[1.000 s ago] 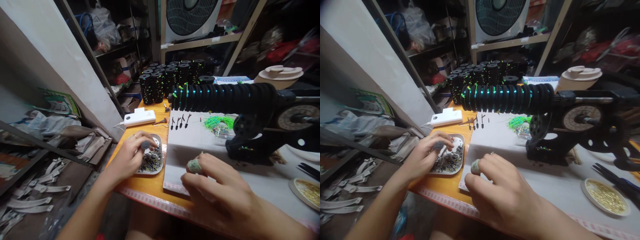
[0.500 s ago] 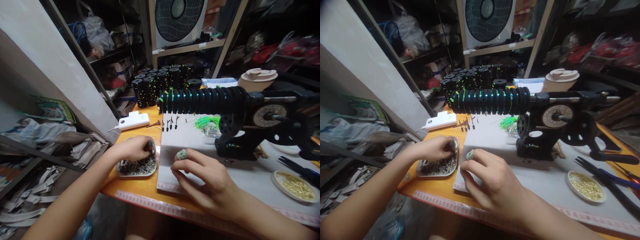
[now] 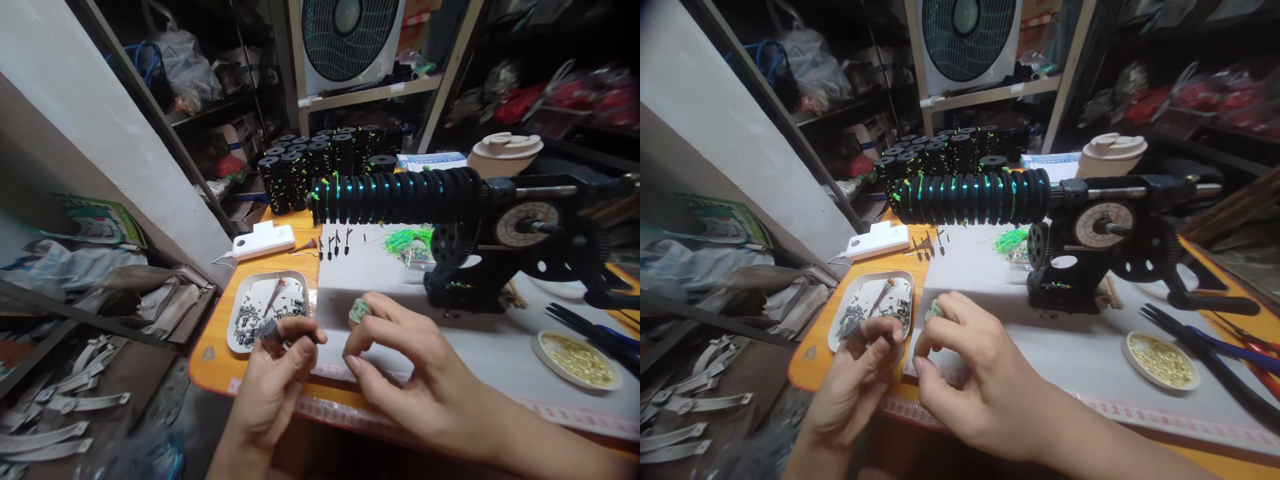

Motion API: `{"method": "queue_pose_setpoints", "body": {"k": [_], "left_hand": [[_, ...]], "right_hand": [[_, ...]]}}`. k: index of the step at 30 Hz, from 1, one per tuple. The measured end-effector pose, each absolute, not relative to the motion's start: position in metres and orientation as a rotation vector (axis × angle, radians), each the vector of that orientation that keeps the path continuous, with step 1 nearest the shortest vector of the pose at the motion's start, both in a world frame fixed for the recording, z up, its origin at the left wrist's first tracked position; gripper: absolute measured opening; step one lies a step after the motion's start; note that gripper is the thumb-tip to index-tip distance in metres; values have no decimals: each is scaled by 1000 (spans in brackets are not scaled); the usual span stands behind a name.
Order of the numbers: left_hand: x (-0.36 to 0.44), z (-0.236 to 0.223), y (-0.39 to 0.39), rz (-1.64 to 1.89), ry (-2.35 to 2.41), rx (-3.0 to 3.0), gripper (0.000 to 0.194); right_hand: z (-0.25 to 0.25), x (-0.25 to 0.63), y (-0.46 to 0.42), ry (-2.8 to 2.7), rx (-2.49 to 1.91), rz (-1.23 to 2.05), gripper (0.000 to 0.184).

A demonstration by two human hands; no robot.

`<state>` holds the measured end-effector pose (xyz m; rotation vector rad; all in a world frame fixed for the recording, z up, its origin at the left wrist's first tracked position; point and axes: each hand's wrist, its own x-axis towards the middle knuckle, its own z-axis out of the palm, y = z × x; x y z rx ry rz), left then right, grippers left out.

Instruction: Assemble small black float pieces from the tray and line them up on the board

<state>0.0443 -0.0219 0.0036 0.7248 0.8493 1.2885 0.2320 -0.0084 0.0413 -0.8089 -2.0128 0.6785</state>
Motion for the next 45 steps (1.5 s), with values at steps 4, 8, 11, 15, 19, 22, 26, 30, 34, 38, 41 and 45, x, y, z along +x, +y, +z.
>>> {"method": "queue_pose_setpoints", "body": {"k": [4,8,11,15,19,22,26,30,34,38,41,45], "left_hand": [[56,-5,-32,1348,812,493,15],[60,-5,-36,1346,806,463,13],[62,-6,-38,1361,803,460,16],[64,-9,-40,1365,784,450,18],[64,-9,-40,1366,770,430,20],[64,-6,-39,1364,741,418,22],[64,-3,-38,1361,740,422,23],[65,-3,-38,1377,793,424,22],[66,-4,-39,1377,773,446,21],[66,-4,-39,1365,775,476,19],[67,-2,-38,1362,766,492,18],[69,-1,-38,1356,770,517,17]], "right_hand": [[42,231,-10,-2049,-787,700,15],[40,231,-10,-2070,-790,708,15],[41,231,-11,-2085,-791,712,14],[44,230,-10,-2088,-791,699,16],[43,230,-9,-2094,-791,697,15],[43,231,-10,-2093,-780,703,16],[43,231,-11,-2089,-768,719,16],[44,231,-10,-2091,-773,718,16],[44,232,-11,-2092,-772,709,16],[43,231,-11,-2097,-766,712,17],[43,231,-10,-2096,-766,708,17],[45,231,-10,-2096,-767,700,17]]}}
